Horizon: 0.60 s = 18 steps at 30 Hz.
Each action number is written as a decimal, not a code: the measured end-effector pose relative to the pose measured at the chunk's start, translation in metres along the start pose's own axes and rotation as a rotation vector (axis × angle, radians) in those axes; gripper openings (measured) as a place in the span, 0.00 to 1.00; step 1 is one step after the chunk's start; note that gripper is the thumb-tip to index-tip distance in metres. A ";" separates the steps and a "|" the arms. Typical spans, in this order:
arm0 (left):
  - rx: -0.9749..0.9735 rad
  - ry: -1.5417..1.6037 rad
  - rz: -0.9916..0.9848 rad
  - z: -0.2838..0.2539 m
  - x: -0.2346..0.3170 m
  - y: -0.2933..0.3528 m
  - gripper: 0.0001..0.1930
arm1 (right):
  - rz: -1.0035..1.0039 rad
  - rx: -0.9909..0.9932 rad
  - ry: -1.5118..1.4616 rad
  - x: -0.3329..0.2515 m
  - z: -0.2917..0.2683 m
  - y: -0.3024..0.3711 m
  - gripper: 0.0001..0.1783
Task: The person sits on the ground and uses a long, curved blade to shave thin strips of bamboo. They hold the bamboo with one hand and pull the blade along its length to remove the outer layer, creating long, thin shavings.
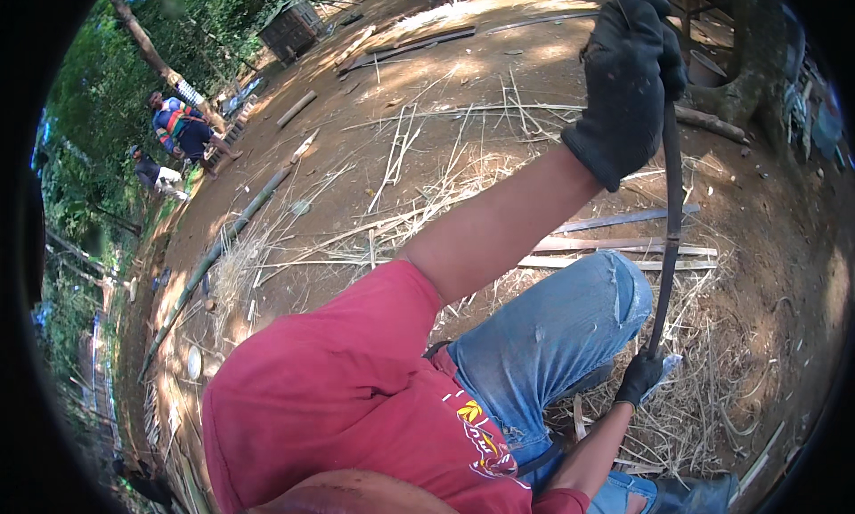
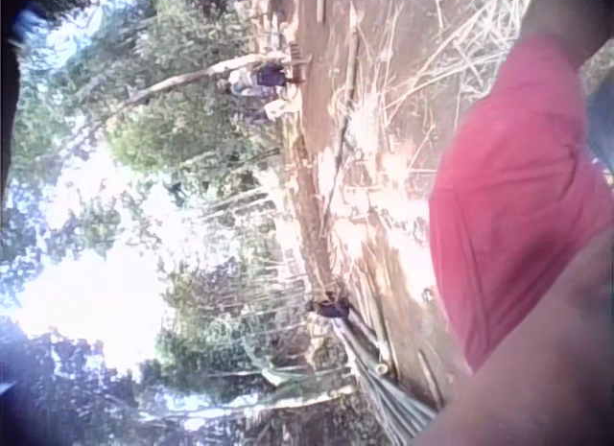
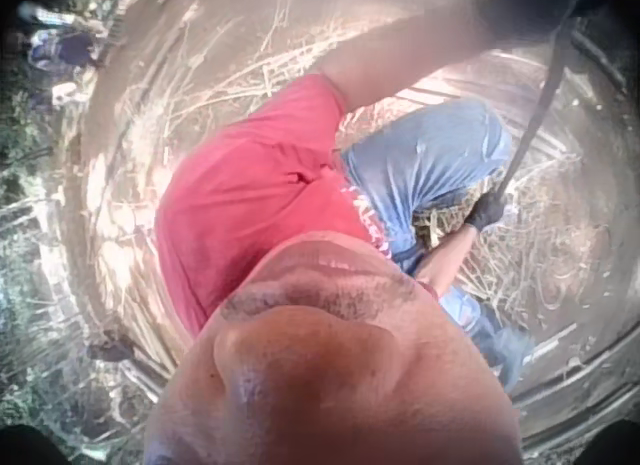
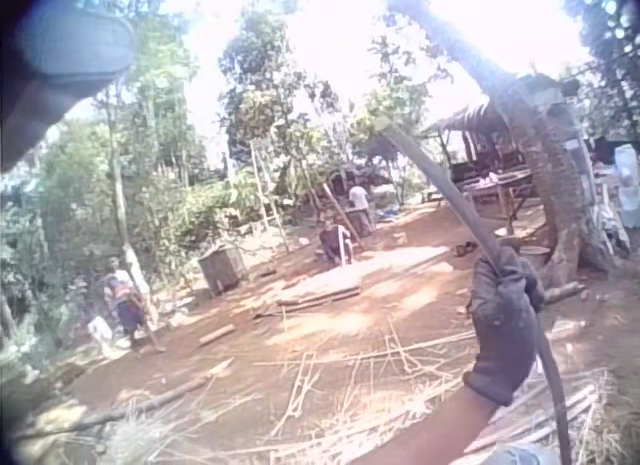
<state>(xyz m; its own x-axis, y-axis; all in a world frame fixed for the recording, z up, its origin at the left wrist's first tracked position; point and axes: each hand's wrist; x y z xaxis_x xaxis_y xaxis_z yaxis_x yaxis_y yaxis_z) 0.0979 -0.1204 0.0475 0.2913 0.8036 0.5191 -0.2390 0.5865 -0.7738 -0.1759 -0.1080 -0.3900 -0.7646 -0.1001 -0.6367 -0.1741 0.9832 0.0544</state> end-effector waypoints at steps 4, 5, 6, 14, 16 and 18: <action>0.216 -0.158 -0.008 -0.073 0.061 -0.050 0.10 | -0.010 0.045 0.055 0.010 -0.020 0.004 0.12; 0.262 -0.568 0.246 -0.091 0.060 -0.059 0.09 | -0.014 0.078 0.048 0.013 -0.029 0.002 0.11; 0.321 -0.625 0.254 -0.119 0.060 -0.067 0.08 | -0.010 0.118 0.049 0.020 -0.041 -0.001 0.10; 0.795 -0.646 -0.132 -0.304 0.090 -0.016 0.16 | -0.011 0.491 0.281 0.035 -0.160 0.013 0.33; 0.901 -0.776 -0.346 -0.335 0.097 0.003 0.21 | 0.064 0.371 0.329 0.029 -0.199 0.013 0.31; 0.918 -0.881 -0.382 -0.289 0.097 0.019 0.30 | 0.055 0.464 0.379 0.026 -0.252 0.028 0.29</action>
<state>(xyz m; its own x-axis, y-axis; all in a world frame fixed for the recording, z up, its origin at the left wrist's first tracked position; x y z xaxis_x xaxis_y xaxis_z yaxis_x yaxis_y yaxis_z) 0.3896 -0.0603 -0.0214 -0.1306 0.1660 0.9774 -0.9131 0.3640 -0.1838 -0.3568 -0.1217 -0.2114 -0.9477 -0.0109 -0.3191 0.0957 0.9437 -0.3165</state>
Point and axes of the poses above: each hand's wrist, its own y-axis away from the middle knuckle, its own z-axis out of the palm, x = y × z, and after that the axes turned 14 degrees about -x, right-handed
